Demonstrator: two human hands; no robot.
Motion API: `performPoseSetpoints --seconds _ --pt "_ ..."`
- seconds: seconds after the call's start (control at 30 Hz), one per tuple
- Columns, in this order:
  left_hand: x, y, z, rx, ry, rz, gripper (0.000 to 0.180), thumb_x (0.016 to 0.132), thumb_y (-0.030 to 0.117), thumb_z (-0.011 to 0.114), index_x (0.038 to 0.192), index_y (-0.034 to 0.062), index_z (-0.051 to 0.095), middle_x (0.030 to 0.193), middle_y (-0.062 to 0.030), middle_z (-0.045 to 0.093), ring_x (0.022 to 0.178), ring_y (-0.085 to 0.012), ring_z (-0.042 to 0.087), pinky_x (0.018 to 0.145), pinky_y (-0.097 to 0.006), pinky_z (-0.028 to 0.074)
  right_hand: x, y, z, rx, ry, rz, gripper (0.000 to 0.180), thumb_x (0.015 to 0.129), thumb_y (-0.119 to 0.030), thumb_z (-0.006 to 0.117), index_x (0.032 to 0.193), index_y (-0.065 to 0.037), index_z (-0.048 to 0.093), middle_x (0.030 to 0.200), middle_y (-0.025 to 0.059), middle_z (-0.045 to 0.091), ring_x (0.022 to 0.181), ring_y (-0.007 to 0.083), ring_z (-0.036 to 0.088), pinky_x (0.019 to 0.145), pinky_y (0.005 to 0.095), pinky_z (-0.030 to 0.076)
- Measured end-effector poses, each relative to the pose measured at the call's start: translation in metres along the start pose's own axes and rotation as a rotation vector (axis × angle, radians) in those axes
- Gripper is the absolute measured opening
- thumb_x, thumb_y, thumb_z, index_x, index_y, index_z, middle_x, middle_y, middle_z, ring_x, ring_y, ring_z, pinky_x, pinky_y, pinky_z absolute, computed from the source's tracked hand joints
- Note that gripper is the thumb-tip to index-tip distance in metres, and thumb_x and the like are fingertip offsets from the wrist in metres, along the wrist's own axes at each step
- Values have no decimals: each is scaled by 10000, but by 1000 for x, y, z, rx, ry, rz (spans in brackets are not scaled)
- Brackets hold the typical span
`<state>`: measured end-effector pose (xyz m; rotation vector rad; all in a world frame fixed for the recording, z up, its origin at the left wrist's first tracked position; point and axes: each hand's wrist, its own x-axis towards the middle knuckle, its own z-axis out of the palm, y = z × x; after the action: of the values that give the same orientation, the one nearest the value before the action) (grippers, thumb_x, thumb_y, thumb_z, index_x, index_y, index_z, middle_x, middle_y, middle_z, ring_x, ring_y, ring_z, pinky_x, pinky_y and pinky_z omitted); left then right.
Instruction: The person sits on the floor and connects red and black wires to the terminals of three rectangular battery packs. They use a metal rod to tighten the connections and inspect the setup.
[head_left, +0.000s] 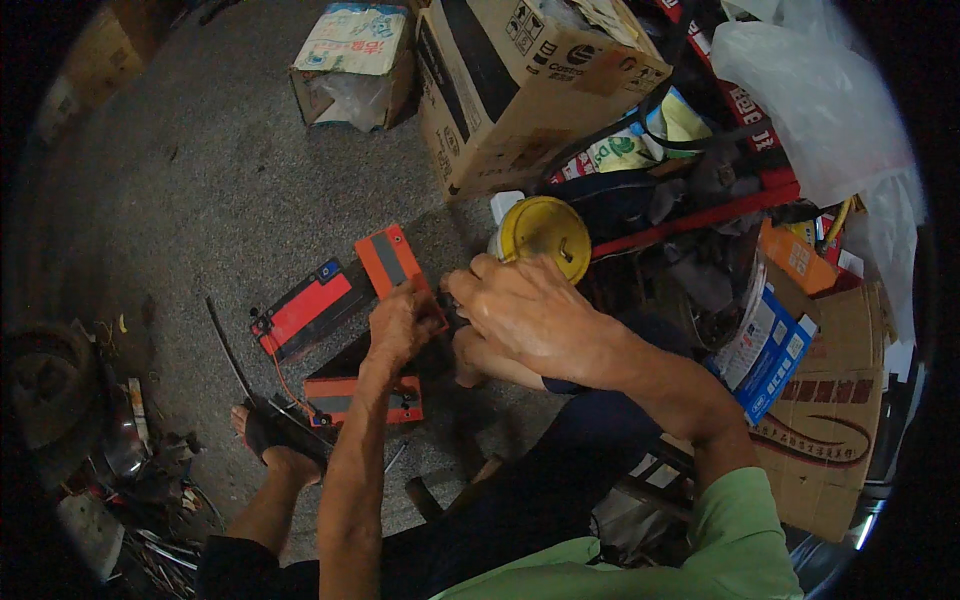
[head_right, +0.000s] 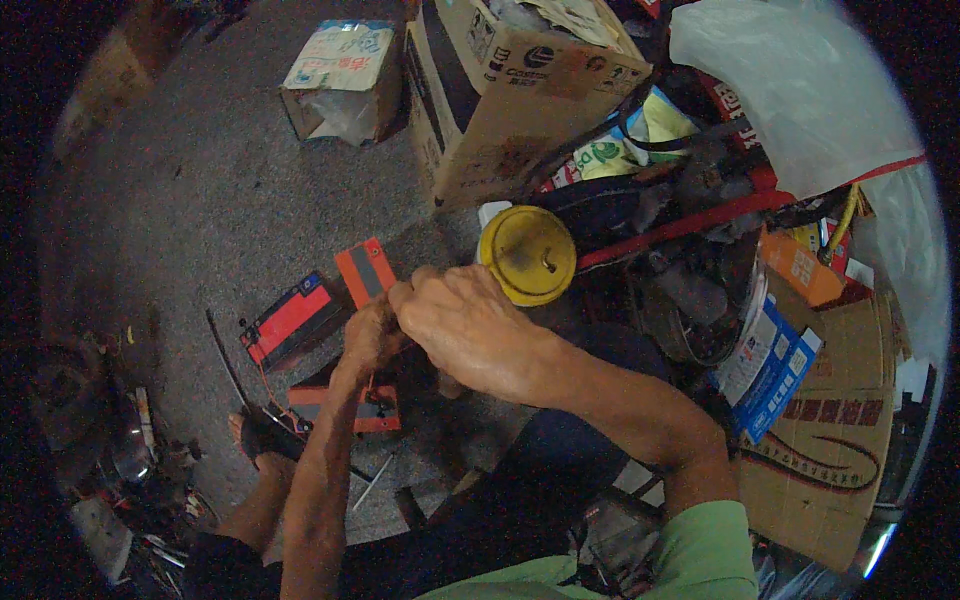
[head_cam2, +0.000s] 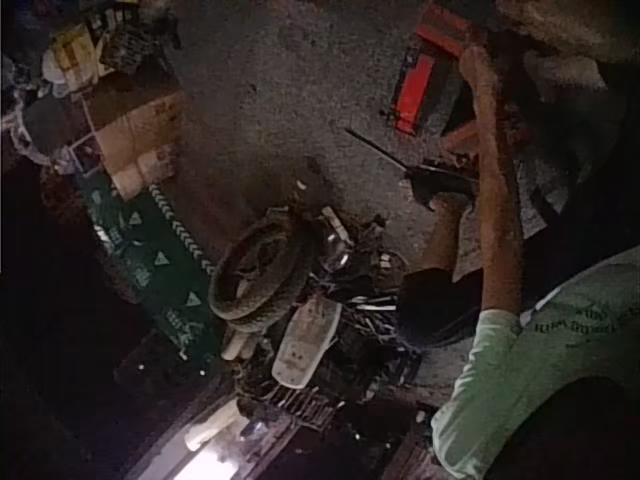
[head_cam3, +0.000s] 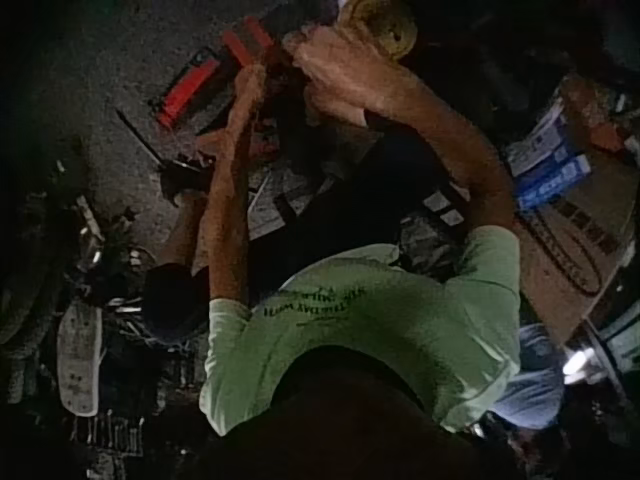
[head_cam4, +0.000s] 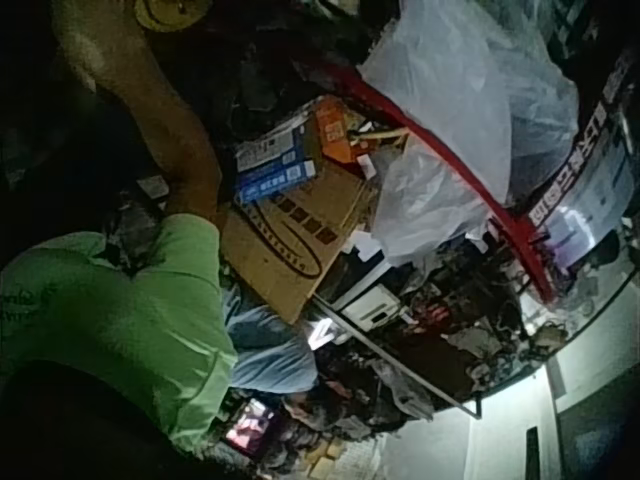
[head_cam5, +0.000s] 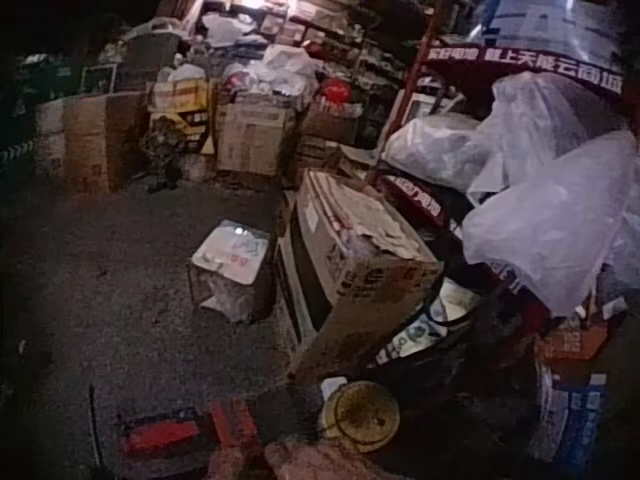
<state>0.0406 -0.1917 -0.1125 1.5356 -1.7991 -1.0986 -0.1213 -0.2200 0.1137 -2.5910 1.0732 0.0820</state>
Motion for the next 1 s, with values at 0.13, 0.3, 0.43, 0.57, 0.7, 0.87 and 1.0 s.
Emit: performPoseSetpoints --seconds 0.13,0.3,0.43,0.57,0.7,0.87,1.0 --pt "2 9 -1 105 7 6 200 690 68 774 877 100 712 969 -90 611 978 -312 622 811 -427 524 -6 6 10 -33 123 -73 358 796 -157 654 1096 18 566 982 200 602 885 386 651 757 479 495" --pt "5 -1 4 212 -1 58 229 678 85 788 893 115 713 986 -98 616 999 -316 621 815 -432 526 -5 3 10 -54 100 -68 369 791 -130 661 1118 10 563 999 190 597 893 374 648 770 482 484" --pt "5 -3 4 217 -10 45 231 663 75 793 876 125 718 987 -90 630 979 -315 635 800 -432 531 0 -2 1 -45 33 -19 332 797 -152 658 1079 -2 568 990 182 599 893 380 642 787 483 466" --pt "9 12 -3 160 -82 -10 186 680 50 762 846 124 720 957 -77 646 942 -319 650 778 -425 539 -7 4 1 -7 127 -33 318 786 -181 665 1036 -9 570 966 172 608 882 384 643 779 491 457" --pt "10 10 -6 126 -50 -76 197 698 -13 688 853 107 710 920 -91 671 898 -338 664 764 -423 536 -2 0 -3 -36 44 28 417 723 -265 730 1017 -10 578 955 164 607 887 371 642 771 488 455" --pt "18 -11 -5 -75 -10 -106 249 698 -78 620 908 48 668 911 -127 699 888 -326 681 755 -400 530 -2 -3 -8 3 92 39 475 669 -334 766 988 -29 591 949 154 601 882 366 637 771 472 462" --pt "23 -12 -4 -197 -30 -133 267 695 -90 617 930 32 655 926 -138 702 911 -302 687 761 -395 528 -3 -1 -7 -49 125 52 471 674 -343 762 990 -38 592 940 143 596 879 361 634 777 465 464"
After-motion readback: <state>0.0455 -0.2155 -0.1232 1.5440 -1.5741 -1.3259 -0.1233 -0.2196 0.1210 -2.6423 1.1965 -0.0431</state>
